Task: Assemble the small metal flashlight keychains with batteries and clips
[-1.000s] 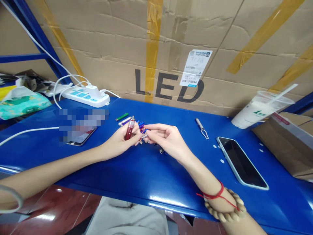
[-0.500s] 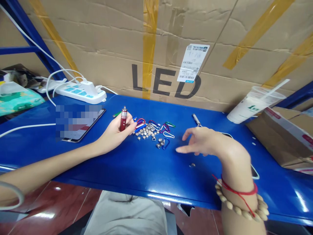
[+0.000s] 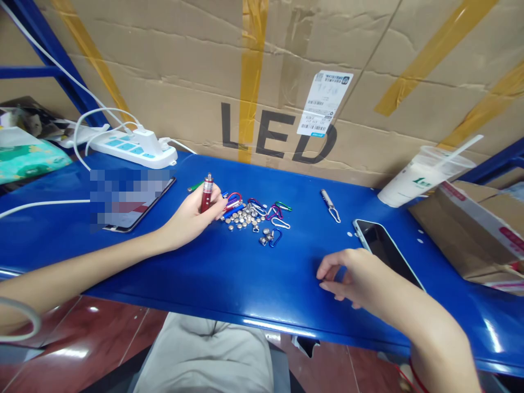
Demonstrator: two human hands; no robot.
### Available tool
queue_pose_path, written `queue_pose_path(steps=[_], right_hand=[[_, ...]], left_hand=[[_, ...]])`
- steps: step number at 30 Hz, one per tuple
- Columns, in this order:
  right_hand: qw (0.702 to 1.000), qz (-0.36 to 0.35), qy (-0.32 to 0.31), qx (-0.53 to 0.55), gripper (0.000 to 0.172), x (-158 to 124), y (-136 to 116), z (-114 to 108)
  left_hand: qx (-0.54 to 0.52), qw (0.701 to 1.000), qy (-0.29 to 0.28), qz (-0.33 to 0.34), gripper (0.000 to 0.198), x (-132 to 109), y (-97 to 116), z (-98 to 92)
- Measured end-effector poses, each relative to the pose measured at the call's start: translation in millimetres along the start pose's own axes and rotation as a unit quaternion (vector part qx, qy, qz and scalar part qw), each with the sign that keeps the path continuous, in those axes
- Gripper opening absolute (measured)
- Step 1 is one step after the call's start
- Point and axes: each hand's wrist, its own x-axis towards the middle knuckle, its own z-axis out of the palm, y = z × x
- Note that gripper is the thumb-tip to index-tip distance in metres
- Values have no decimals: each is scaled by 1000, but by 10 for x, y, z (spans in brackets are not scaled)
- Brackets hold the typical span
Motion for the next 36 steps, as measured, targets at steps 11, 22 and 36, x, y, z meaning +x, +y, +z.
queue_pose_path(steps=[11, 22, 36], right_hand=[[958, -165, 164, -171, 9, 490, -627, -95], [877, -429, 216, -9, 29, 614, -1002, 150], [880, -429, 165, -120, 23, 644, -903, 276]], left_hand=[[-29, 997, -73, 26, 20, 14, -26, 7], [-19, 995, -93, 32, 18, -59, 40, -14], [71, 985, -152, 41, 11, -118, 24, 4]])
